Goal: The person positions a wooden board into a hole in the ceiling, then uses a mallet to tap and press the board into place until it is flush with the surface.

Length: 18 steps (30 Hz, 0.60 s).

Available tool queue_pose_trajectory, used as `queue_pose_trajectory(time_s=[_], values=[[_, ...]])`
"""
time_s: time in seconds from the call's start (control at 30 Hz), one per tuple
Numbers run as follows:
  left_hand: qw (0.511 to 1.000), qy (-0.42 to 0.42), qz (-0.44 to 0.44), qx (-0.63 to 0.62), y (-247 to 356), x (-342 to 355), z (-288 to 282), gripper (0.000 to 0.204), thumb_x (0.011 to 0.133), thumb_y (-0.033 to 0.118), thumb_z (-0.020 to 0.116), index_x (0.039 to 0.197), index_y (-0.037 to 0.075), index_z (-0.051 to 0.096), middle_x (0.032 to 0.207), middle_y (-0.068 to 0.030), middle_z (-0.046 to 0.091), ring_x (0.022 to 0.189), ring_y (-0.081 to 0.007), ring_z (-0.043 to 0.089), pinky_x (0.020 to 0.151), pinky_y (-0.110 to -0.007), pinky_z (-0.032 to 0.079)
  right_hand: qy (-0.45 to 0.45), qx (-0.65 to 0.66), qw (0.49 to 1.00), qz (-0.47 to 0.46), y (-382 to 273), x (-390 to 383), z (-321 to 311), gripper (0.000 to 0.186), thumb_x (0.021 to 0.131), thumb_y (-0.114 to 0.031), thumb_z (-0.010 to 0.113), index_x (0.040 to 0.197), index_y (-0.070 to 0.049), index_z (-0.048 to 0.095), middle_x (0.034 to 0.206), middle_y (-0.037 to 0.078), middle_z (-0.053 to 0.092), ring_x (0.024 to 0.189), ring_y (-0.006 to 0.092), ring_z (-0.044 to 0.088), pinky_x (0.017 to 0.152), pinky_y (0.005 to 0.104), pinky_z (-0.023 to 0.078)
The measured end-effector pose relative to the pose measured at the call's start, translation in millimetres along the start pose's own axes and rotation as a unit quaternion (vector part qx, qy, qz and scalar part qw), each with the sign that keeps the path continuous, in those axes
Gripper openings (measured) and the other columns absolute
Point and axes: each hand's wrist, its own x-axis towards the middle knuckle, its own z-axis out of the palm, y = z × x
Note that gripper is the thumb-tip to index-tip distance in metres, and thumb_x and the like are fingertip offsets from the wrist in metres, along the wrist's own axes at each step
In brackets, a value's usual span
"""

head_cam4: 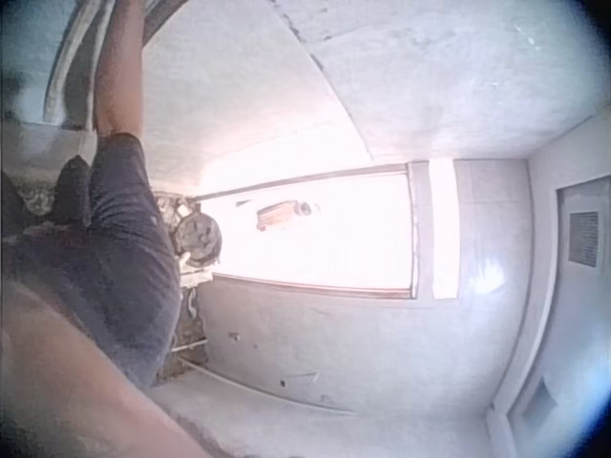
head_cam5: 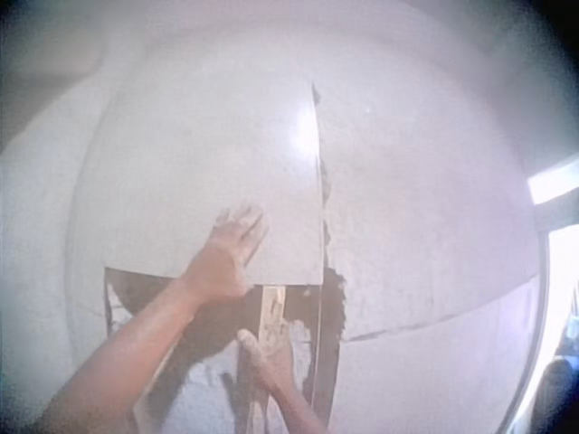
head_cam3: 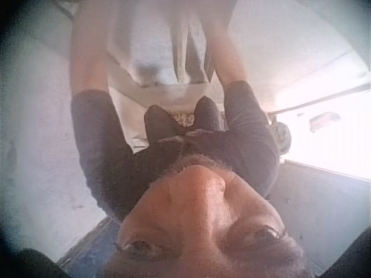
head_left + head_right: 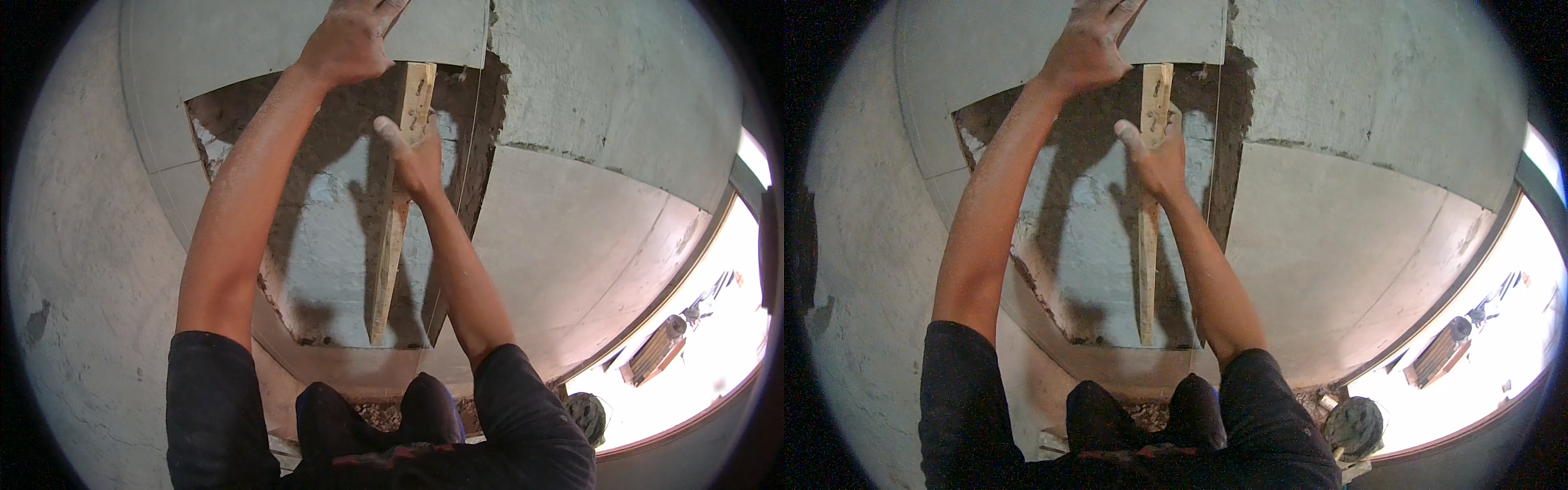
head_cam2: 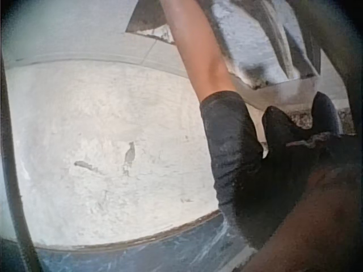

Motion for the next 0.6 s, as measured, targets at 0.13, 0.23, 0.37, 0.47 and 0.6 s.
queue_pose_trajectory(time_s=[0.13,0.23,0.37,0.47,0.6], values=[[1.000,-0.004,-0.016,-0.008,-3.6,-5.7,-5.0,0.085,0.067,0.015,0.071,0.146,-0.005,0.044,0.155,-0.0276,0.037,0.150,-0.0399,0.028,0.125,-0.055,0.014,-0.030,-0.022,0.999,-0.012,3.2,1.1,-6.0,0.081,0.081,-0.045,0.081,0.136,0.002,0.045,0.113,0.020,0.064,0.107,0.0311,0.063,0.096,0.0420,0.048],[1.000,-0.001,-0.017,-0.011,-2.5,-5.7,-1.8,0.083,0.069,0.014,0.070,0.146,-0.005,0.044,0.155,-0.0279,0.037,0.149,-0.0398,0.029,0.124,-0.055,0.014,-0.026,0.014,1.000,0.002,1.8,7.9,-18.5,0.078,0.081,-0.044,0.081,0.135,0.002,0.047,0.113,0.020,0.064,0.107,0.0311,0.063,0.097,0.0409,0.048],[1.000,-0.006,-0.002,0.017,-4.1,-1.7,2.7,0.078,0.074,0.011,0.066,0.147,-0.005,0.043,0.155,-0.0283,0.037,0.149,-0.0405,0.029,0.124,-0.055,0.014,0.025,-0.024,0.998,-0.060,-0.2,14.9,10.3,0.061,0.085,-0.040,0.077,0.124,0.001,0.052,0.102,0.011,0.064,0.091,0.0204,0.062,0.086,0.0348,0.051],[0.999,-0.015,-0.030,-0.032,0.4,-3.2,-9.1,0.076,0.076,0.008,0.061,0.149,-0.005,0.040,0.156,-0.0280,0.035,0.150,-0.0405,0.028,0.125,-0.055,0.014,-0.063,-0.030,0.998,0.005,-6.8,9.0,-5.6,0.071,0.083,-0.038,0.078,0.133,0.002,0.048,0.115,0.019,0.064,0.107,0.0293,0.062,0.096,0.0400,0.048],[0.999,-0.042,-0.017,-0.008,-1.6,1.7,-13.0,0.079,0.078,0.009,0.061,0.152,-0.005,0.035,0.159,-0.0279,0.031,0.151,-0.0397,0.024,0.125,-0.054,0.012,-0.041,0.105,0.990,0.088,6.0,21.5,-13.2,0.077,0.081,-0.040,0.081,0.136,0.002,0.045,0.116,0.020,0.064,0.110,0.0300,0.062,0.097,0.0403,0.048]])
